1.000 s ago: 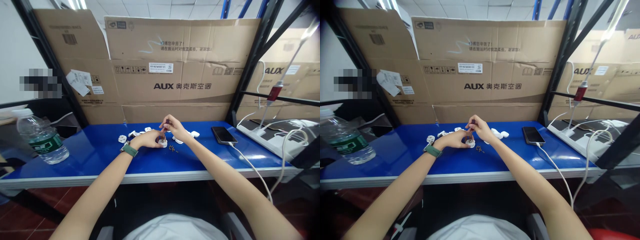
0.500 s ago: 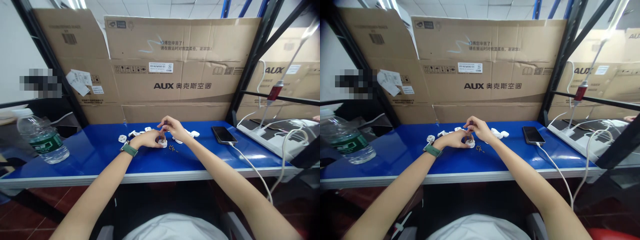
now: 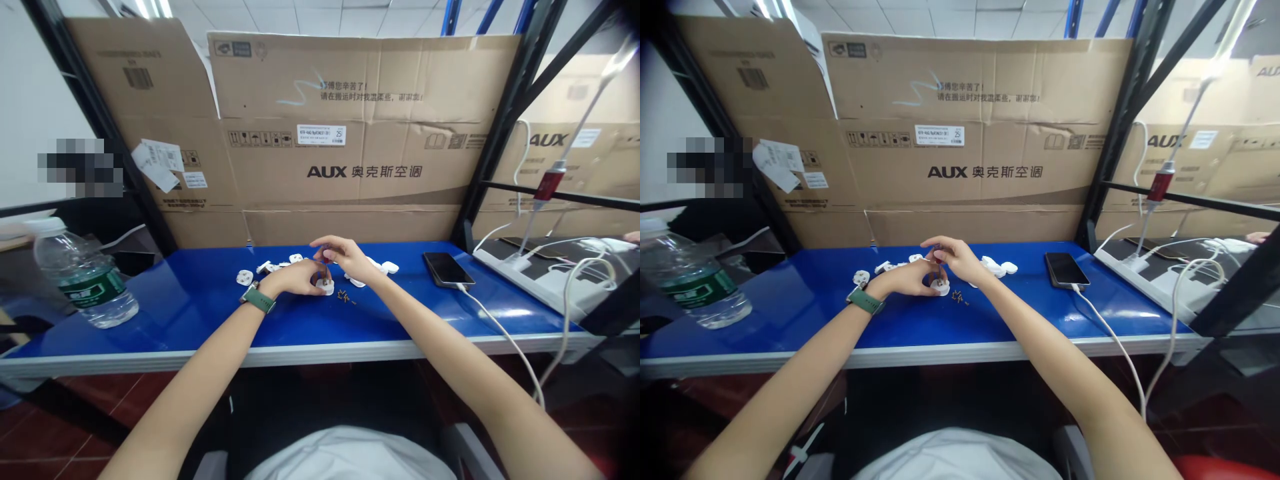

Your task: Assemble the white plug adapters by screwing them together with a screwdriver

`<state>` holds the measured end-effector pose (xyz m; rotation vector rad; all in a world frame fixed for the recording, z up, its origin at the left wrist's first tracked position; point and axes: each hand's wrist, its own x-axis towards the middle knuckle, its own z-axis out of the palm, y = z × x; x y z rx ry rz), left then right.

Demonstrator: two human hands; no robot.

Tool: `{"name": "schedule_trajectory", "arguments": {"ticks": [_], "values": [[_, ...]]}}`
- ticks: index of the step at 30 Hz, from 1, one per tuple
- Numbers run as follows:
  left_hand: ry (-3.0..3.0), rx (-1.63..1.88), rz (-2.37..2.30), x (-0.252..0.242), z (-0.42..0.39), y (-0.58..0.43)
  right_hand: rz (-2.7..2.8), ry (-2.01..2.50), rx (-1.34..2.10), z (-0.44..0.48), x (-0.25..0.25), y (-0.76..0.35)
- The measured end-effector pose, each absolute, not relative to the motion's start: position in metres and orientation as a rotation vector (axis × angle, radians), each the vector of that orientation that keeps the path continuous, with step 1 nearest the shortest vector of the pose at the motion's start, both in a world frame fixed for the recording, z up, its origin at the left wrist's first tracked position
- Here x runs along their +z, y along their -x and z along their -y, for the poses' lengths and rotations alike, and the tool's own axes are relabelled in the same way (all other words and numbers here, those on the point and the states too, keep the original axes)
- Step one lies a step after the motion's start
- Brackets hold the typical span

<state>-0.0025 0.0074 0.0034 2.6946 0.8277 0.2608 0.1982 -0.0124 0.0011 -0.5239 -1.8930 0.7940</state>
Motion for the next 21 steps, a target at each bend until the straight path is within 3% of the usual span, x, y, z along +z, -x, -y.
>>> {"name": "schedule_trajectory", "arguments": {"ticks": [6,21], "values": [[-2.69,0.265,-0.81,0.0022,-0.01,0.0019,1.794,0.681,0.564,0.0112,-0.0017,-0.1962],[-2.71,0.251,-0.811,0.0018,-0.0111,0.0006,1.885,0.648,0.584,0.0088,-0.0046,-0.2007]]}}
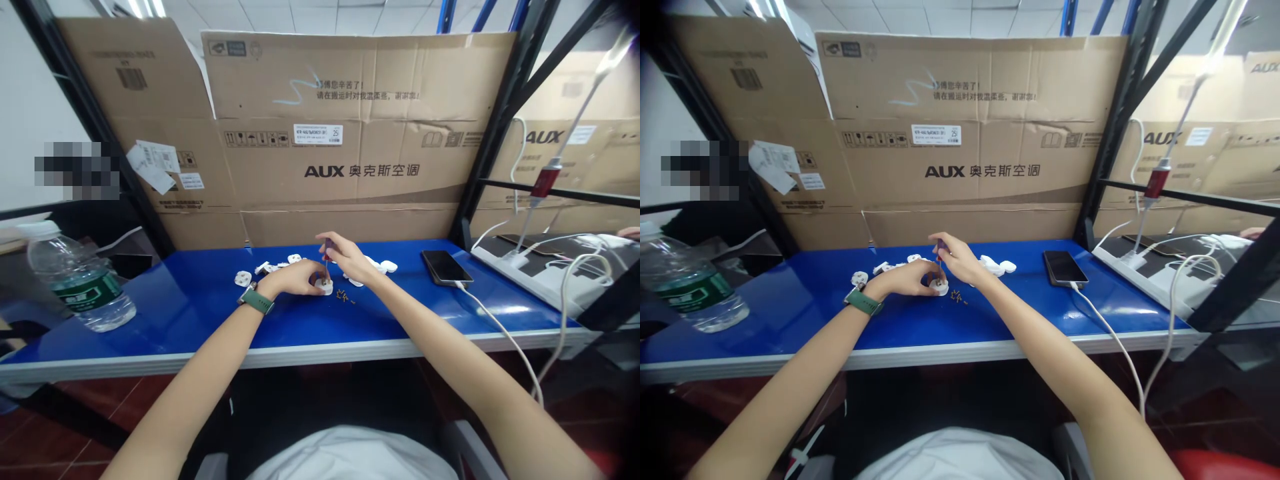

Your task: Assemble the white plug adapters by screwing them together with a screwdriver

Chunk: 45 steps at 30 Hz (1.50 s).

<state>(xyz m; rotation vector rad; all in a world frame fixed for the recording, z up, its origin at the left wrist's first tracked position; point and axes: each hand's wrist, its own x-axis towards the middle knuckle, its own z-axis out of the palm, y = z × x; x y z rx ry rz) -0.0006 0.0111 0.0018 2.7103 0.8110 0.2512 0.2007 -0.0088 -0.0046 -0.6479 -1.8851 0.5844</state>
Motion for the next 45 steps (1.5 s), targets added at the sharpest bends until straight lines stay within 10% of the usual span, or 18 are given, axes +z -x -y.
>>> {"name": "schedule_trajectory", "arguments": {"ticks": [45], "values": [[-2.695,0.26,-0.816,-0.0012,-0.0142,0.002,1.74,0.683,0.791,0.0095,-0.0019,-0.2049]]}}
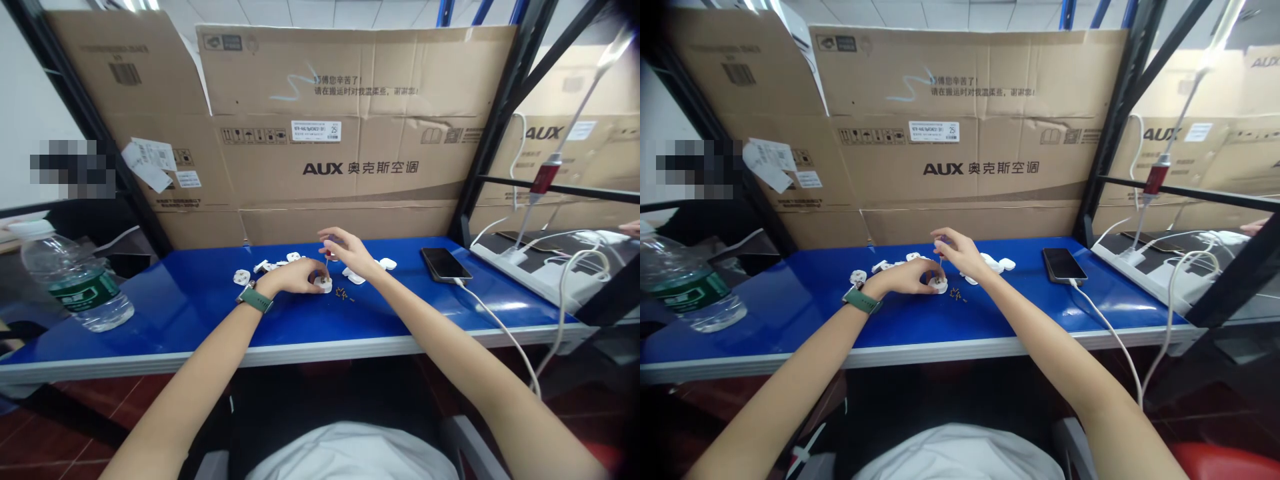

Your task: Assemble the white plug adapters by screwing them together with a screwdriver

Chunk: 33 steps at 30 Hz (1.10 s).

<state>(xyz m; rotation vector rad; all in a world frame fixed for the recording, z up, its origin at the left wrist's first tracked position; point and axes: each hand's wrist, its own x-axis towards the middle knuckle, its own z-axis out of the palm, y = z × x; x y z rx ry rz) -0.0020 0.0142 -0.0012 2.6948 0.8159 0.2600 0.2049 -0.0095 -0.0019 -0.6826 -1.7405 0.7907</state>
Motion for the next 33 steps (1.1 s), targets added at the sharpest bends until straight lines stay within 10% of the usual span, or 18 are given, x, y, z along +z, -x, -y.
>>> {"name": "schedule_trajectory", "arguments": {"ticks": [33], "values": [[-2.716,0.232,-0.82,0.001,-0.013,0.001,1.929,0.768,0.587,0.013,-0.004,-0.204]]}}
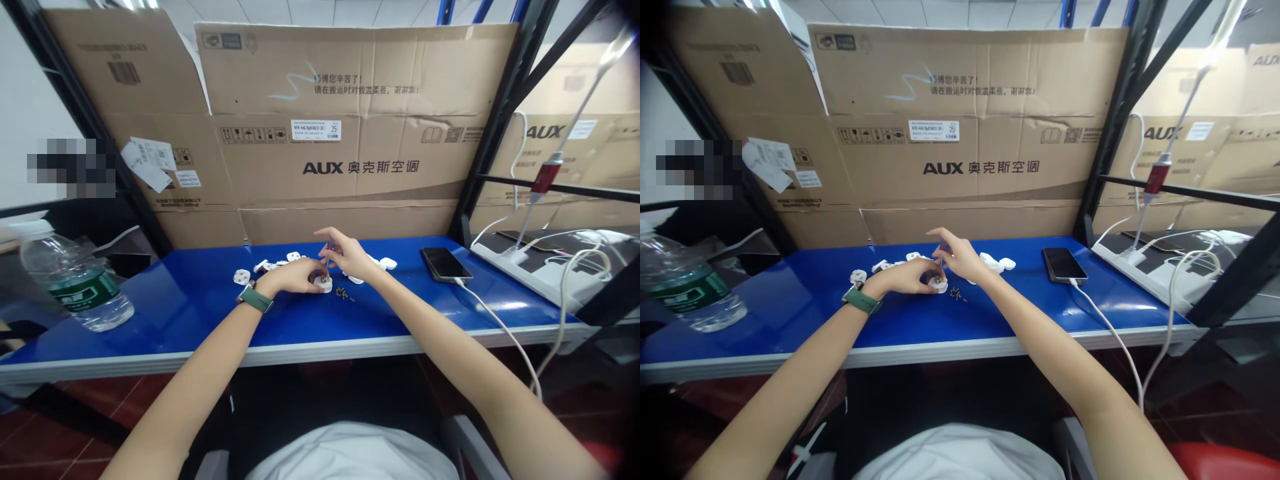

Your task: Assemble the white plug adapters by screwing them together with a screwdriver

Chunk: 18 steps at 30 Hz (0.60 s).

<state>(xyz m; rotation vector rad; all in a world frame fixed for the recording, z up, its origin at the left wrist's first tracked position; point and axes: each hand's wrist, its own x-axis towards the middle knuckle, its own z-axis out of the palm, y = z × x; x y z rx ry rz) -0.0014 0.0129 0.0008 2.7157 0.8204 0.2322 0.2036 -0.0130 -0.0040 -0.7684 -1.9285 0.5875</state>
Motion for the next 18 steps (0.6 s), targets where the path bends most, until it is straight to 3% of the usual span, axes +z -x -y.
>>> {"name": "schedule_trajectory", "arguments": {"ticks": [5,18], "values": [[-2.707,0.229,-0.794,0.002,-0.012,0.0,1.766,0.767,0.775,0.011,-0.004,-0.203],[-2.763,0.25,-0.883,-0.002,-0.014,0.005,1.617,0.804,0.6,0.017,0.008,-0.21]]}}
